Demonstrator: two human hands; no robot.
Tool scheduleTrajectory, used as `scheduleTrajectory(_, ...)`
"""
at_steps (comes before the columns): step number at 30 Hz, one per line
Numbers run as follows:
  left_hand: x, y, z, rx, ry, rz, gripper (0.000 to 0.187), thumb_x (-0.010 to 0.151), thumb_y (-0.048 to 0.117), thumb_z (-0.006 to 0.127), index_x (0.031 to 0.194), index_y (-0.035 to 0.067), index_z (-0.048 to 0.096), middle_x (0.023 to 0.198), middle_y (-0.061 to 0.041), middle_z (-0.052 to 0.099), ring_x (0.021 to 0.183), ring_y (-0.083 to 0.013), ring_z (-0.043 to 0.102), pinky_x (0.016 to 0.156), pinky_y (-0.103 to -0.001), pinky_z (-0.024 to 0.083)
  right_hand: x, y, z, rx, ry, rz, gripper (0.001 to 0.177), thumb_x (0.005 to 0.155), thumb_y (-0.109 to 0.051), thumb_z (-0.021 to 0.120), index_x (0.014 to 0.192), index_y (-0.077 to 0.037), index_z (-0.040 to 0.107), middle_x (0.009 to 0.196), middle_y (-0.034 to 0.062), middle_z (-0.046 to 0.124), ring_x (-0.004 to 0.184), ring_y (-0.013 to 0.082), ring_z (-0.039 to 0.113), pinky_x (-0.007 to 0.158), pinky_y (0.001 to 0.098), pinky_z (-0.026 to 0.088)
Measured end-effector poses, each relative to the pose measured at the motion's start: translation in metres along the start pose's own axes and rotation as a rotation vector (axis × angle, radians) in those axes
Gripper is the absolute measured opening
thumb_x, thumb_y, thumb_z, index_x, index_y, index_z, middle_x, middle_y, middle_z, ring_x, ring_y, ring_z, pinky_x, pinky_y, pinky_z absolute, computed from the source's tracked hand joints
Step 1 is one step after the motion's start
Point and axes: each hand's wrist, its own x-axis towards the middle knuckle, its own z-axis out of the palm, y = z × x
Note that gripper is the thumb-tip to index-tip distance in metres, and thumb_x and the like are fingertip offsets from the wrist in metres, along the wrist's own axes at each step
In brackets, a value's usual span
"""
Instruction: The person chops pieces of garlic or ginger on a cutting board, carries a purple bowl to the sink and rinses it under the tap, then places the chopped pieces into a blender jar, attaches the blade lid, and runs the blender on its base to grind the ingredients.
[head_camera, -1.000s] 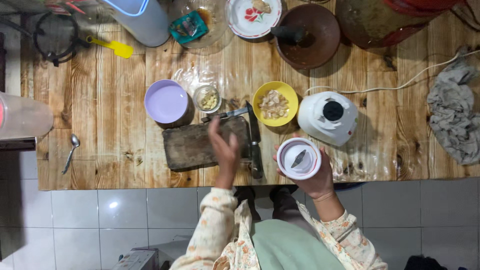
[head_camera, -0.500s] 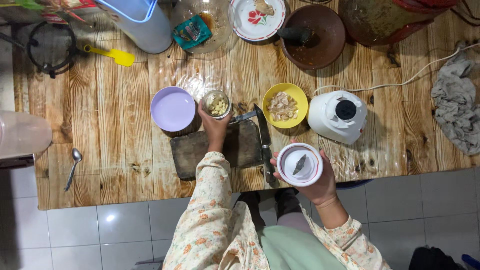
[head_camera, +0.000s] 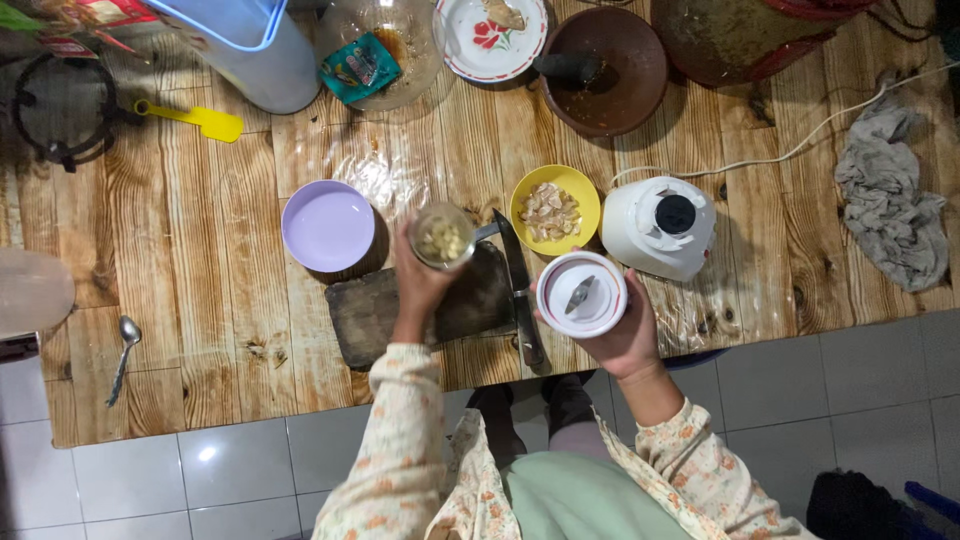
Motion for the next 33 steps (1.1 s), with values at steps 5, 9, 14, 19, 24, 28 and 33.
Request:
scheduleTrajectory(5,-0.052,0.075,-0.019,-0.104,-0.325,-0.025,0.118,0.049,0.034,0.099,0.151,0.013,0.043,0.145,-0.012,0.059,0.133,-0.0265,0.06,0.103,-0.044,0.052,0.007,-0.02,0.009,-0.11,0.159,-0.083,0.075,0.102,-0.054,0.045,0.159,-0.005,0.037,0.157,0.0213,0.044,0.147,0.0419,0.038,0.119,0.0646,0.031)
scheduleTrajectory(9,-0.073,0.11,-0.025,-0.22,-0.531,0.12,0.118,0.052,0.028,0.097,0.155,0.011,0.042,0.144,-0.014,0.063,0.133,-0.0288,0.063,0.109,-0.046,0.05,0.009,-0.037,0.013,-0.134,0.102,-0.1,0.076,0.103,-0.052,0.044,0.16,-0.004,0.034,0.156,0.017,0.047,0.145,0.0356,0.043,0.12,0.0607,0.032)
scheduleTrajectory(14,-0.083,0.131,-0.015,-0.226,-0.617,0.166,0.112,0.06,0.025,0.089,0.158,0.004,0.038,0.138,-0.016,0.067,0.132,-0.0293,0.066,0.115,-0.043,0.051,0.008,-0.049,0.018,-0.204,0.085,-0.124,0.076,0.107,-0.05,0.044,0.163,0.0,0.032,0.155,0.0146,0.048,0.143,0.0282,0.046,0.122,0.0487,0.033)
scheduleTrajectory(19,-0.088,0.142,-0.007,-0.252,-0.642,0.179,0.112,0.062,0.027,0.09,0.157,0.0,0.036,0.136,-0.019,0.067,0.13,-0.0297,0.066,0.115,-0.04,0.05,0.004,-0.055,0.023,-0.212,0.066,-0.141,0.077,0.106,-0.051,0.045,0.162,0.001,0.033,0.155,0.0147,0.048,0.143,0.0275,0.046,0.122,0.0471,0.033)
scheduleTrajectory(24,-0.09,0.157,-0.006,-0.254,-0.671,0.179,0.115,0.067,0.028,0.088,0.161,-0.001,0.029,0.135,-0.019,0.068,0.127,-0.0293,0.069,0.111,-0.04,0.052,-0.002,-0.062,0.032,-0.225,0.021,-0.136,0.08,0.105,-0.052,0.047,0.163,0.0,0.031,0.155,0.0157,0.048,0.142,0.028,0.048,0.122,0.0476,0.034)
scheduleTrajectory(28,-0.091,0.167,-0.009,-0.226,-0.696,0.187,0.121,0.07,0.032,0.085,0.165,-0.002,0.018,0.133,-0.02,0.07,0.124,-0.0293,0.07,0.109,-0.037,0.051,-0.006,-0.067,0.037,-0.29,0.002,-0.148,0.081,0.105,-0.053,0.048,0.163,0.0,0.03,0.155,0.0155,0.048,0.142,0.028,0.048,0.121,0.0475,0.035)
scheduleTrajectory(33,-0.092,0.176,-0.009,-0.183,-0.74,0.221,0.126,0.075,0.038,0.083,0.166,-0.004,0.006,0.132,-0.022,0.07,0.124,-0.0307,0.069,0.108,-0.035,0.049,-0.008,-0.074,0.042,-0.405,0.028,-0.143,0.083,0.104,-0.054,0.047,0.163,0.002,0.03,0.156,0.0154,0.047,0.143,0.0263,0.047,0.121,0.045,0.036)
